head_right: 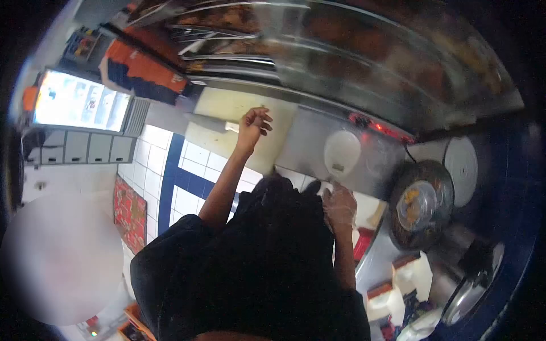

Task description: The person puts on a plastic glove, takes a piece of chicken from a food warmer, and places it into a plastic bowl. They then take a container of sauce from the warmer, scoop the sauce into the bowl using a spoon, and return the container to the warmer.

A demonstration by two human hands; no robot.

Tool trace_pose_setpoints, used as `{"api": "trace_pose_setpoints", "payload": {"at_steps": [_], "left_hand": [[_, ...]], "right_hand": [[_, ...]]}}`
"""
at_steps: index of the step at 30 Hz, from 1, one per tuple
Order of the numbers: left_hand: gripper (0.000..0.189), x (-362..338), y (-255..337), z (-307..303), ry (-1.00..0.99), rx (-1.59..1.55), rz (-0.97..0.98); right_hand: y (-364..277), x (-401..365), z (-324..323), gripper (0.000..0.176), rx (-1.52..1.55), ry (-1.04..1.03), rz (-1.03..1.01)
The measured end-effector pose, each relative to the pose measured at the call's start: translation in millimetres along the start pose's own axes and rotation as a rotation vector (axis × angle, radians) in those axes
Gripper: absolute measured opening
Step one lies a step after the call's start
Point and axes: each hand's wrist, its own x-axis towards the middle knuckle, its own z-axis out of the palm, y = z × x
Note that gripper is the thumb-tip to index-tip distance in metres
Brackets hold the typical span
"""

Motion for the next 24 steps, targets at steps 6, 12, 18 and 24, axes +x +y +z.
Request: {"api": "trace_pose_setpoints", "payload": {"at_steps": [6, 12, 18, 24], "left_hand": [[0.016, 46.2, 84.3, -82.6, 0.265, -0.227, 0.310], [0.023, 89.9, 139.8, -131.8, 0.206, -0.382, 0.395], [0.036, 113.2, 177.3, -158.0, 0.038, -0.422, 0.372], [0.054, 118.1, 209.3, -165.7, -0.414, -0.351, 0.291]], "right_hand": [[-61.2, 50.5, -8.1, 0.040, 0.040, -0.098, 0.094], [-128.6, 87.1, 19.4, 0.040, 0.011, 0.058, -0.085], [-182.1, 91.7, 43.0, 0.038, 0.035, 0.010, -0.065], [-213.0, 85.1, 55.8, 0.040, 0.082, -0.052, 0.017]]}}
